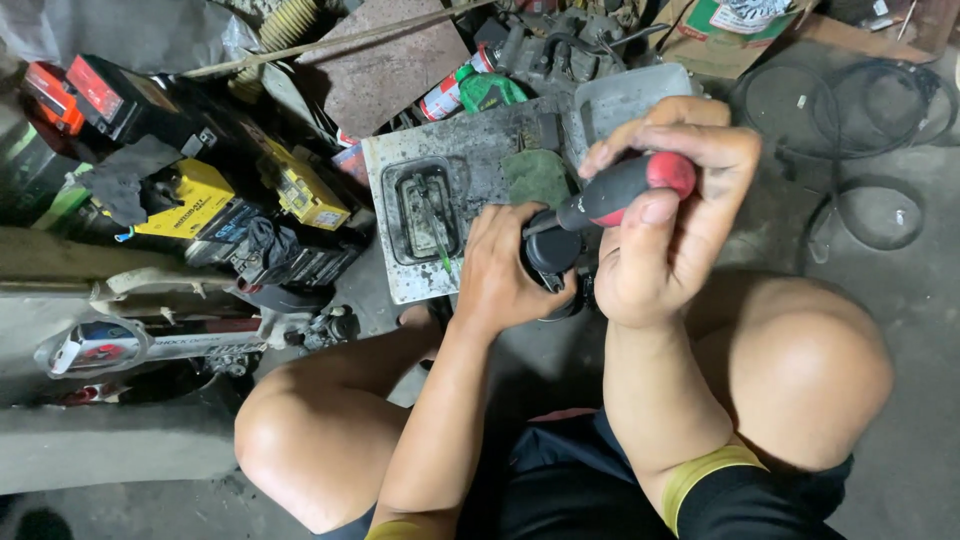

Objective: The person sits on the floor and uses a screwdriver to tighten screws on a carburetor. They rotate the carburetor to access different sides and continue adjusting the screws throughout the clip.

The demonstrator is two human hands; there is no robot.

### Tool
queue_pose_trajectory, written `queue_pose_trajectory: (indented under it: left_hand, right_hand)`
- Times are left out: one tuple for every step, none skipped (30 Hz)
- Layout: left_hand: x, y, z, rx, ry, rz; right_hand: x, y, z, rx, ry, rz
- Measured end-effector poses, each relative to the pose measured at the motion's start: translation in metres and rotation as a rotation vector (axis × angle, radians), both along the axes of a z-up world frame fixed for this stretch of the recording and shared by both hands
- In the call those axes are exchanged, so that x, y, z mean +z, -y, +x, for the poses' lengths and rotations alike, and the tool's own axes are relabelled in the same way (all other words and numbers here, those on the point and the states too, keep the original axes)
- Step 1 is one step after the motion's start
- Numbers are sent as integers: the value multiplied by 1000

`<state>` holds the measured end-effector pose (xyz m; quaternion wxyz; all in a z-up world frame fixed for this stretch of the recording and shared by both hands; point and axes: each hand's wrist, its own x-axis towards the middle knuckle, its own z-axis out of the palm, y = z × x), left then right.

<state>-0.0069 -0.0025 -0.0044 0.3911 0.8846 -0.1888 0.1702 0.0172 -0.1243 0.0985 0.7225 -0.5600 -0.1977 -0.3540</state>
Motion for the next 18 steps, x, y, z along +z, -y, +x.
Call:
queue_pose_trajectory:
  left_hand:
    - [0, 0, 0, 2, -1, -1]
    - [-1, 0, 1, 2, -3, 5]
    - [-1, -1, 2, -1, -3, 11]
    - [-1, -1, 2, -1, -2, 11]
    - [-1, -2, 2, -4, 6, -3]
    - [0, -2, 3, -7, 14, -16]
    - [0, -2, 3, -4, 11, -18]
    - [-1, -2, 4, -1, 12, -27]
    - [-1, -2, 5, 1, 15, -36]
    - [-4, -2, 6, 4, 14, -37]
    - [-6, -2, 6, 5, 13, -32]
    - [-8, -3, 6, 7, 13, -27]
    - [-11, -4, 6, 8, 13, -28]
    - [-13, -5, 6, 0, 15, -52]
    - [-15, -6, 6, -9, 19, -76]
    - [-14, -6, 8, -8, 21, -76]
    - [-14, -6, 8, -2, 11, -67]
    - [-14, -7, 7, 4, 0, -58]
  right_hand:
    - [-1, 1, -2, 2, -1, -1]
    - [-2, 2, -3, 8, -43, -22]
    - [-4, 3, -5, 11, -84, -42]
    - [-7, 3, -6, 11, -83, -42]
    - [-10, 3, -7, 3, -108, -55]
    - [-14, 4, -8, -4, -133, -67]
    - [-10, 3, -9, -1, -135, -69]
    - [-7, 2, -9, -10, -84, -125]
    - [-4, 1, -8, -18, -30, -181]
    - [-3, 2, -9, -16, -31, -182]
    - [-1, 3, -10, -14, -43, -246]
    - [1, 3, -10, -12, -55, -309]
    - [3, 5, -9, -11, -55, -310]
    - [5, 7, -8, -107, -38, -428]
    - [8, 8, -6, -204, -20, -545]
    - [8, 9, -6, -204, -17, -545]
    - [8, 10, -7, -208, -52, -544]
    - [7, 11, -7, -211, -87, -543]
